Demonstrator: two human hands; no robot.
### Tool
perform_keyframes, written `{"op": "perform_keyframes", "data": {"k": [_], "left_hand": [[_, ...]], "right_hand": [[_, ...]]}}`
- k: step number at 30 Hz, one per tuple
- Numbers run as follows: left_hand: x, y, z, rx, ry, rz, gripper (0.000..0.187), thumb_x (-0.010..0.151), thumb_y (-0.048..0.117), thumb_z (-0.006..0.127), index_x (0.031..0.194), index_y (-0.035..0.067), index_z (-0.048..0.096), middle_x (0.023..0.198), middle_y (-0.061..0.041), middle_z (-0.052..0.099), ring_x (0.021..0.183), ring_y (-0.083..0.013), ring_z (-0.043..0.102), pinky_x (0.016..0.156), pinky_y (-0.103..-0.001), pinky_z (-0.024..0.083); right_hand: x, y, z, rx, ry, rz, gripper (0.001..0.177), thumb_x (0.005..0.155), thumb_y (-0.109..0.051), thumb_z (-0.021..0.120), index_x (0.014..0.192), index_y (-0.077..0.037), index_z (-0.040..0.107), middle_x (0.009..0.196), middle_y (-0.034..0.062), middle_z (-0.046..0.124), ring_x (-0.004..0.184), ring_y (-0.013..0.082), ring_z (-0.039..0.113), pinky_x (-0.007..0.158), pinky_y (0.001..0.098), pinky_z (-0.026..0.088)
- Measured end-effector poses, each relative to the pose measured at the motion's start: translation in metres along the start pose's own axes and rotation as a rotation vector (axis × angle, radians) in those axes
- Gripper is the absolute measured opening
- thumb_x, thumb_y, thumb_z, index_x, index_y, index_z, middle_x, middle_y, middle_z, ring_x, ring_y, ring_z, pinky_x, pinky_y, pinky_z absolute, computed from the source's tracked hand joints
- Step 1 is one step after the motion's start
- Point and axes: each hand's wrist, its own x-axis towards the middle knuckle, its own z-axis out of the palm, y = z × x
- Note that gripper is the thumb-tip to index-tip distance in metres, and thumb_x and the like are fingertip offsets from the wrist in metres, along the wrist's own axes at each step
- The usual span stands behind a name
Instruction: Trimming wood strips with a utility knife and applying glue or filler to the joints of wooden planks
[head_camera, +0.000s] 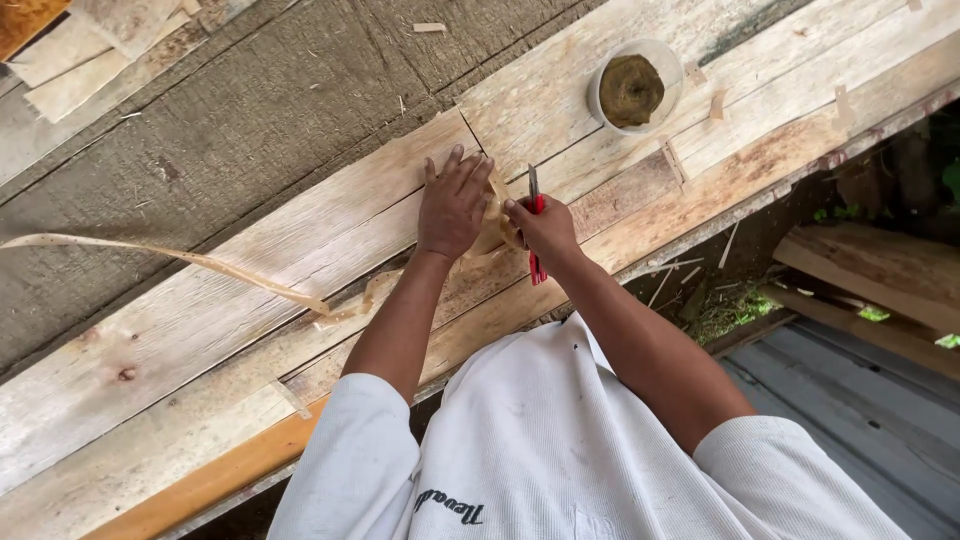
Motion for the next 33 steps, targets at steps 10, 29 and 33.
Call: {"op": "perform_keyframes", "data": {"k": [10, 29, 33], "left_hand": [[-0.012, 0.023, -0.027, -0.411, -0.002, -0.081, 0.049, 0.082, 0.006, 0.057, 0.127, 0.021, 0.069, 0.125, 0.000, 0.069, 0.125, -0.0252, 0.062, 0.107, -0.042, 0.047], [-0.011, 0.074, -0.099, -0.784, -0.338, -1.175, 0.017, 0.096, 0.027, 0.068, 0.112, 0.021, 0.072, 0.085, -0.005, 0.078, 0.073, -0.0195, 0.076, 0.058, -0.034, 0.064], [0.001, 0.061, -0.096, -0.895, -0.151, -1.291, 0.017, 0.097, 0.020, 0.066, 0.112, 0.012, 0.067, 0.077, -0.007, 0.071, 0.058, -0.0180, 0.074, 0.045, -0.028, 0.066]], "right_hand": [[-0.009, 0.000, -0.006, 0.064, 0.034, -0.005, 0.025, 0.093, -0.021, 0.078, 0.096, 0.002, 0.068, 0.072, 0.0144, 0.064, 0.049, 0.0172, 0.062, 0.042, 0.0276, 0.049], [0.019, 0.004, -0.012, -0.110, -0.004, 0.020, 0.025, 0.092, -0.027, 0.081, 0.100, -0.005, 0.072, 0.070, 0.0091, 0.066, 0.051, 0.0122, 0.061, 0.044, 0.0241, 0.047], [0.020, 0.005, -0.009, -0.144, 0.042, 0.053, 0.025, 0.088, -0.030, 0.085, 0.097, -0.010, 0.074, 0.070, 0.0065, 0.069, 0.056, 0.0105, 0.061, 0.048, 0.0225, 0.047]]}}
